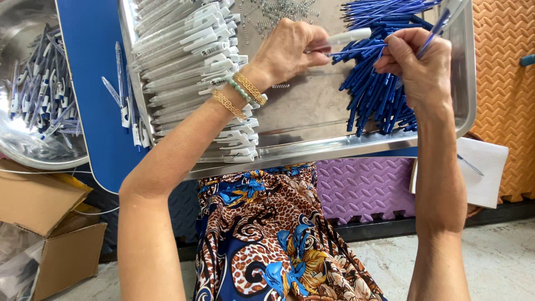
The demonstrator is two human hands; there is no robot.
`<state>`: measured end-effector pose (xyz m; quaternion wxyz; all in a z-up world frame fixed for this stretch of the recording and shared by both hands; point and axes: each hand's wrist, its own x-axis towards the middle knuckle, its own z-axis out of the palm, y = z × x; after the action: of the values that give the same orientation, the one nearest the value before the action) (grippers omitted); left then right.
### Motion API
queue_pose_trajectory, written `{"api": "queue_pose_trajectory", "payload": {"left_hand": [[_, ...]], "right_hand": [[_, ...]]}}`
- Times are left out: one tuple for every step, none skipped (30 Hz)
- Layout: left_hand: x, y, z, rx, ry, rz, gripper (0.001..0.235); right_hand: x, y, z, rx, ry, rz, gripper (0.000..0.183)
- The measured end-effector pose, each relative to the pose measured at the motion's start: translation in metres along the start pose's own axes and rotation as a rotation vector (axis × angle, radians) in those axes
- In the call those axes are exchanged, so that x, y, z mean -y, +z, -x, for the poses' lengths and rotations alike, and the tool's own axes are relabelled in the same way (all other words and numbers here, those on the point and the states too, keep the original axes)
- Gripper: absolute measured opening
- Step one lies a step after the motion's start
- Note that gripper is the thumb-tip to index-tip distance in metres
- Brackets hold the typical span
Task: The person assembles pens by inserting blue ink cartridges into white pen barrels. They pick up a barrel and a cartridge, insert the cartridge, and place the assembled pen on a tray. The person switches between a silver tray and a red tray during the process.
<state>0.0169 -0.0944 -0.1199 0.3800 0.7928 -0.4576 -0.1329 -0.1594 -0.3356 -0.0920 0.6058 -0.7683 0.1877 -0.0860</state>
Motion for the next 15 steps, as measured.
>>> {"api": "queue_pose_trajectory", "payload": {"left_hand": [[0.002,0.004,-0.001,-0.012,0.009,-0.014,0.025],[0.004,0.008,-0.001,-0.024,0.016,-0.028,0.015],[0.012,0.008,-0.003,-0.024,0.015,-0.028,0.015],[0.019,0.007,-0.004,-0.041,0.031,-0.114,0.014],[0.027,0.007,-0.006,-0.059,0.047,-0.199,0.014],[0.03,0.003,-0.004,-0.06,0.048,-0.199,0.014],[0.034,-0.002,-0.002,-0.056,-0.002,-0.235,0.019],[0.037,-0.006,0.0,-0.051,-0.052,-0.269,0.025],[0.042,-0.005,0.0,-0.051,-0.05,-0.269,0.025],[0.047,-0.005,-0.001,-0.021,-0.089,-0.293,0.024],[0.052,-0.004,-0.001,0.009,-0.129,-0.318,0.024],[0.048,-0.009,0.0,0.008,-0.13,-0.317,0.024],[0.045,-0.015,0.001,-0.012,-0.086,-0.284,0.02],[0.042,-0.02,0.004,-0.03,-0.046,-0.25,0.016],[0.033,-0.037,0.014,-0.029,-0.05,-0.248,0.016]], "right_hand": [[0.0,0.001,-0.001,-0.001,0.004,0.004,0.012],[0.001,0.002,-0.001,-0.002,0.01,0.008,0.013],[0.0,-0.002,-0.002,-0.001,0.01,0.007,0.013],[-0.001,-0.006,-0.004,-0.043,0.02,0.005,0.009],[-0.001,-0.011,-0.005,-0.086,0.029,0.003,0.006],[-0.004,-0.022,-0.006,-0.087,0.028,0.004,0.006],[-0.007,-0.033,-0.007,-0.12,0.013,0.027,0.004],[-0.009,-0.045,-0.007,-0.153,-0.001,0.051,0.005],[-0.015,-0.052,-0.011,-0.155,-0.002,0.053,0.005],[-0.021,-0.059,-0.014,-0.199,0.023,0.029,0.005],[-0.026,-0.067,-0.018,-0.243,0.048,0.005,0.008],[-0.028,-0.072,-0.02,-0.241,0.048,0.006,0.008],[-0.031,-0.078,-0.022,-0.242,0.03,0.044,0.007],[-0.033,-0.083,-0.023,-0.24,0.016,0.08,0.007],[-0.036,-0.086,-0.029,-0.237,0.019,0.081,0.007]]}}
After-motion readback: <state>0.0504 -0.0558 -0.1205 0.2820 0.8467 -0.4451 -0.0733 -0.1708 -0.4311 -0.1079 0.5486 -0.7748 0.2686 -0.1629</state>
